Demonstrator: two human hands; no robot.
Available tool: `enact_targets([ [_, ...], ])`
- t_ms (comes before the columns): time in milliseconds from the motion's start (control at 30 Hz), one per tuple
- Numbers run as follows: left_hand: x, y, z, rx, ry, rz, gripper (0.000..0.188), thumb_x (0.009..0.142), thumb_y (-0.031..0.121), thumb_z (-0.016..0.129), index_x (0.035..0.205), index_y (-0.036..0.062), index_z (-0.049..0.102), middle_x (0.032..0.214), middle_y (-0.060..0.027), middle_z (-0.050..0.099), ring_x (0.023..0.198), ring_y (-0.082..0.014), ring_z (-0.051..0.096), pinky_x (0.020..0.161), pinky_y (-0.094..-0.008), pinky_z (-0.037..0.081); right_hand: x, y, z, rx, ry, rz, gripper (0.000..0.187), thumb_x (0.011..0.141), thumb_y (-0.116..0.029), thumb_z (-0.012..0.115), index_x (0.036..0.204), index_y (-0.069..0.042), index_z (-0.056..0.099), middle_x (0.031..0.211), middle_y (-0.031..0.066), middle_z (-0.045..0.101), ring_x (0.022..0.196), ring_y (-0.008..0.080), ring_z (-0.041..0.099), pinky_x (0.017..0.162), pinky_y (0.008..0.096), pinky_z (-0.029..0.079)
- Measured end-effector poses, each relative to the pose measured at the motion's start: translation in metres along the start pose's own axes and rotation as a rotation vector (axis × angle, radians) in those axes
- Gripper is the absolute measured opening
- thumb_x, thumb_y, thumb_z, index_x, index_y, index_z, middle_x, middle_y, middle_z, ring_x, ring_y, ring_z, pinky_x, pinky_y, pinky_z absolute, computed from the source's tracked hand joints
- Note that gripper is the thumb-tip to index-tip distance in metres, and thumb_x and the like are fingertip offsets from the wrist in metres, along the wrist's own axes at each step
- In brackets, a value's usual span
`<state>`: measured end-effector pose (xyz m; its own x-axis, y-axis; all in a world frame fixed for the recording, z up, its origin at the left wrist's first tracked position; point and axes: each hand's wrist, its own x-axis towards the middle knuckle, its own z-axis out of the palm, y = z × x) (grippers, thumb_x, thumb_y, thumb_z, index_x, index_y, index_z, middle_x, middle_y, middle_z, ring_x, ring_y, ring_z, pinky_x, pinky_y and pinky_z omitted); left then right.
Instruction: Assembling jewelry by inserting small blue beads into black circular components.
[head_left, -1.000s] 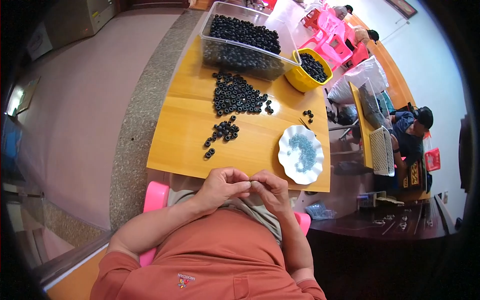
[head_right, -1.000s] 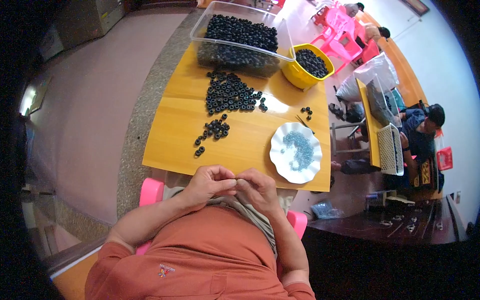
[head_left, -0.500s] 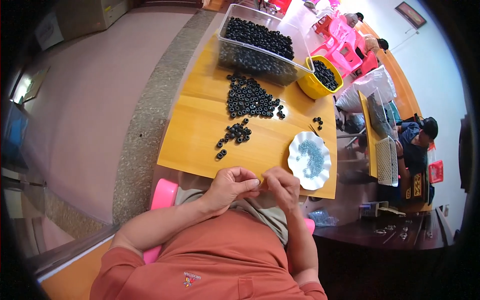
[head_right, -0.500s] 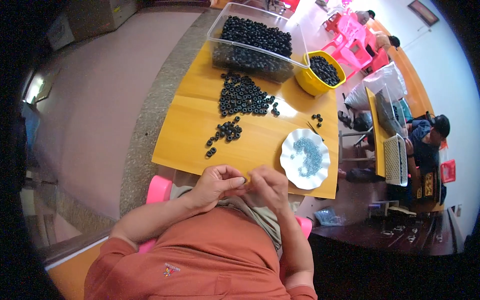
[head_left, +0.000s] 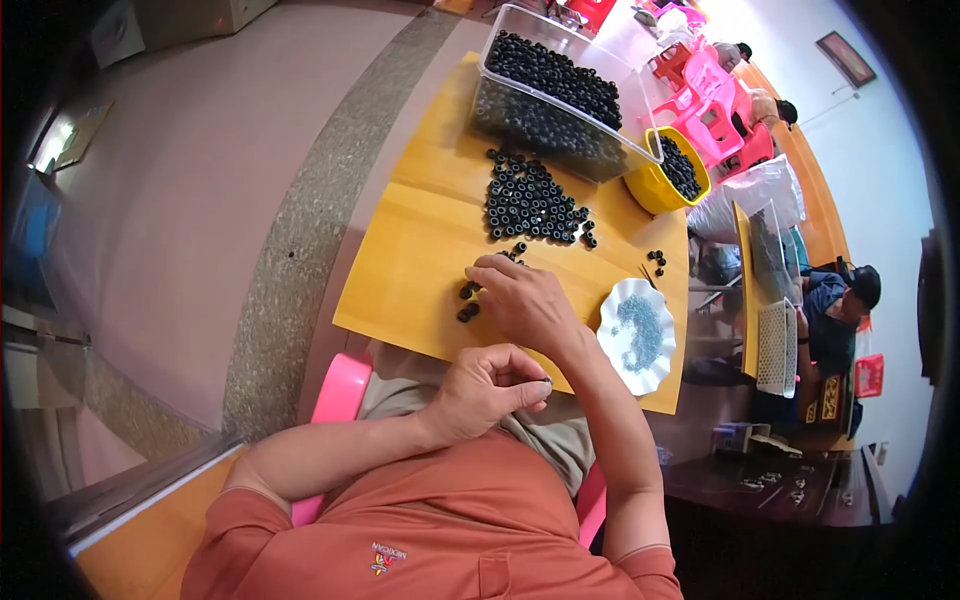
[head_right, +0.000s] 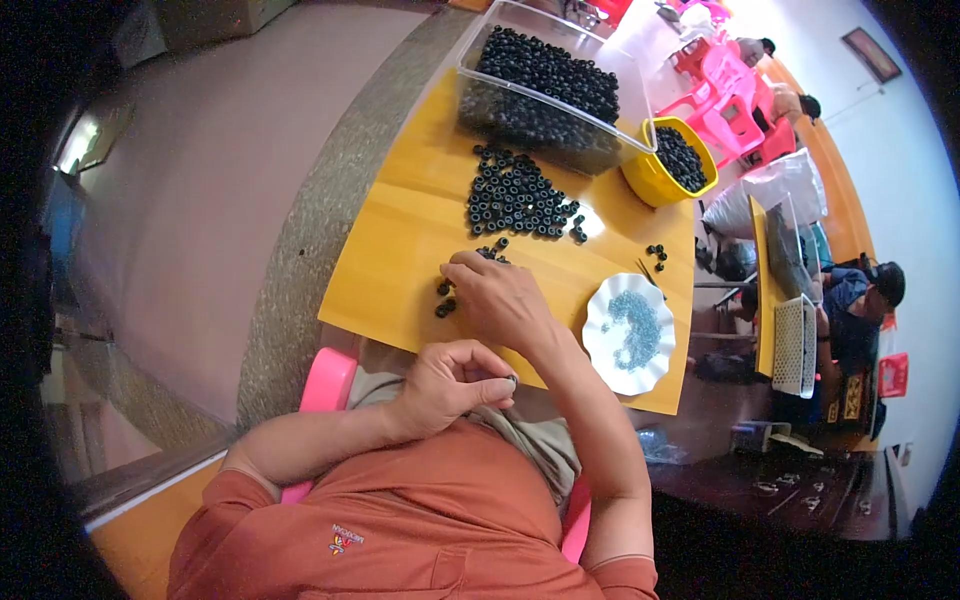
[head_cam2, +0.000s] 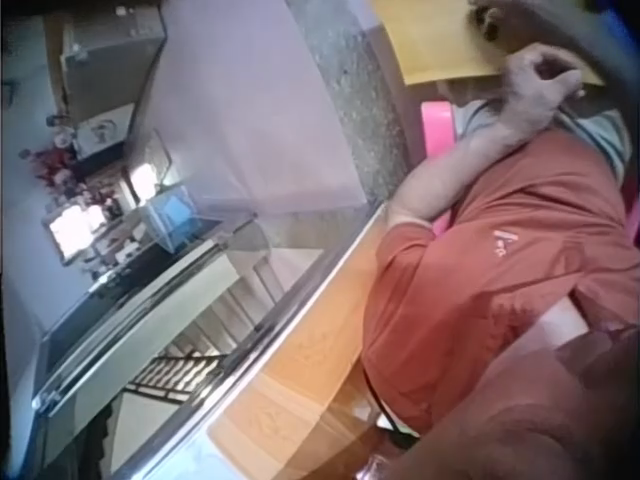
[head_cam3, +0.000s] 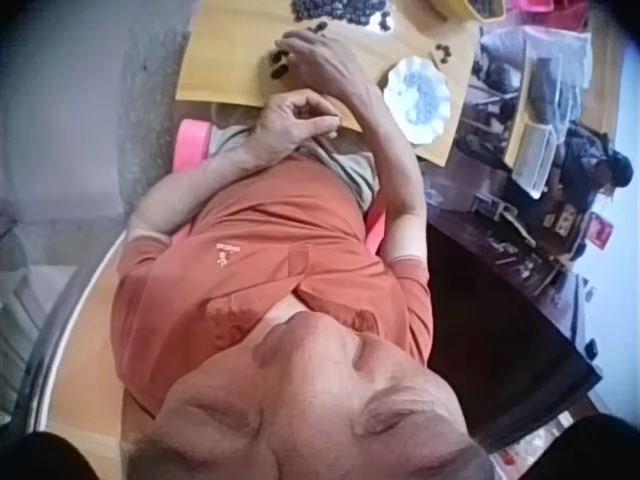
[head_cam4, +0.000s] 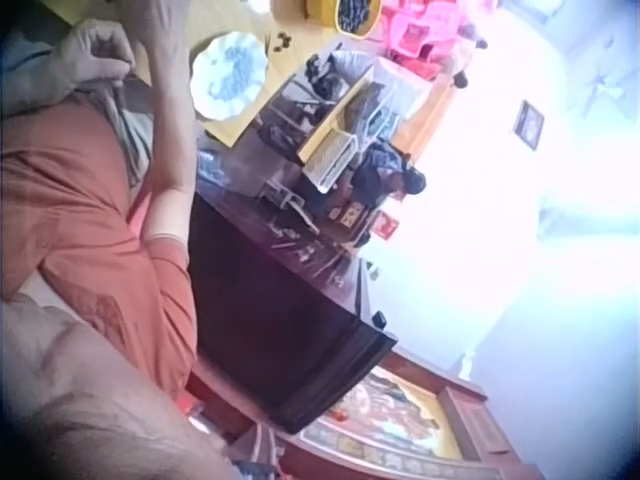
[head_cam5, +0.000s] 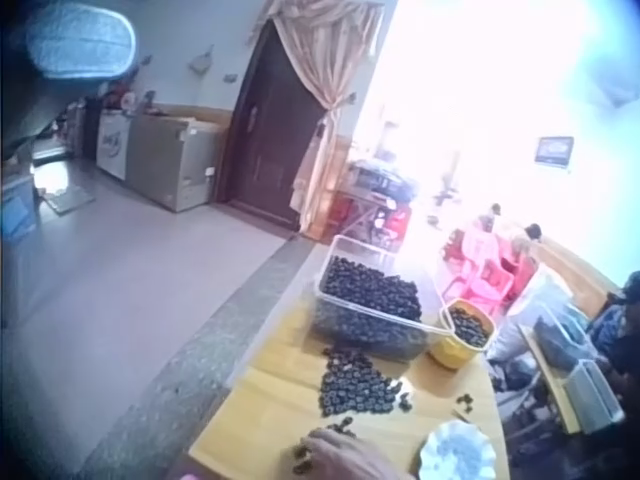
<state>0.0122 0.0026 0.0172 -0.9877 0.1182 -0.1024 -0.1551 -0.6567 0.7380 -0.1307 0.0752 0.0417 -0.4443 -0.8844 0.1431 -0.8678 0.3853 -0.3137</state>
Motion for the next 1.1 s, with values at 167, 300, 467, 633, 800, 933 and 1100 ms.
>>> enact_targets([
  [167,-0.001,0.002,0.002,-0.021,0.010,0.033,0.013,0.087,0.004,0.069,0.096,-0.0011,0.063,0.086,-0.0045,0.067,0.076,-0.0101,0.066,0.066,-0.0231,0.056,0.012,0.006,0.006,-0.064,-0.080,-0.063,0.023,0.076,-0.009,0.060,0.099,-0.005,0.063,0.094,0.0102,0.064,0.084,0.0302,0.065,0.067,0.0404,0.052],
  [300,0.000,0.002,0.001,-0.026,0.004,0.038,0.013,0.086,0.005,0.070,0.096,-0.0010,0.063,0.086,-0.0044,0.067,0.076,-0.0100,0.066,0.066,-0.0229,0.056,0.014,0.009,0.006,-0.113,-0.143,-0.083,0.016,0.075,-0.009,0.059,0.090,-0.004,0.064,0.087,0.0111,0.064,0.080,0.0312,0.065,0.066,0.0411,0.052],
  [467,0.001,0.002,0.000,0.017,0.019,-0.009,0.012,0.087,0.002,0.068,0.097,-0.0014,0.061,0.090,-0.0085,0.067,0.079,-0.0152,0.068,0.070,-0.0257,0.058,0.020,0.009,0.002,-0.131,-0.202,-0.088,0.011,0.075,-0.010,0.059,0.082,-0.003,0.064,0.085,0.0115,0.064,0.076,0.0317,0.065,0.065,0.0416,0.052],
  [633,0.001,0.001,0.000,0.016,0.032,-0.018,0.011,0.087,0.002,0.068,0.096,-0.0009,0.062,0.089,-0.0078,0.067,0.078,-0.0141,0.068,0.069,-0.0254,0.058,0.029,0.005,-0.002,-0.178,-0.261,-0.060,0.013,0.077,-0.011,0.056,0.080,-0.002,0.065,0.084,0.0137,0.064,0.075,0.0333,0.065,0.066,0.0424,0.052],
  [800,0.002,-0.001,-0.002,0.018,0.031,-0.020,0.011,0.087,0.003,0.068,0.096,-0.0002,0.062,0.088,-0.0070,0.068,0.077,-0.0132,0.067,0.069,-0.0253,0.058,0.035,0.004,-0.004,-0.138,-0.267,-0.051,0.015,0.077,-0.011,0.054,0.080,-0.001,0.065,0.087,0.0152,0.065,0.078,0.0349,0.064,0.069,0.0435,0.052],
  [933,0.002,0.001,-0.002,0.048,0.044,-0.015,0.011,0.087,0.004,0.069,0.095,0.0004,0.063,0.087,-0.0061,0.068,0.076,-0.0124,0.067,0.068,-0.0246,0.057,0.031,0.009,-0.003,-0.073,-0.250,-0.016,0.018,0.077,-0.013,0.056,0.086,-0.002,0.067,0.089,0.0157,0.065,0.079,0.0349,0.064,0.071,0.0437,0.051],
  [1100,0.003,0.003,-0.002,0.049,0.056,-0.012,0.011,0.086,0.004,0.069,0.094,0.0009,0.063,0.086,-0.0057,0.068,0.075,-0.0118,0.067,0.068,-0.0241,0.057,0.000,0.016,-0.009,0.310,0.140,0.013,0.015,0.078,-0.001,0.067,0.093,0.000,0.065,0.088,0.0112,0.064,0.071,0.0244,0.065,0.063,0.0307,0.054],
])
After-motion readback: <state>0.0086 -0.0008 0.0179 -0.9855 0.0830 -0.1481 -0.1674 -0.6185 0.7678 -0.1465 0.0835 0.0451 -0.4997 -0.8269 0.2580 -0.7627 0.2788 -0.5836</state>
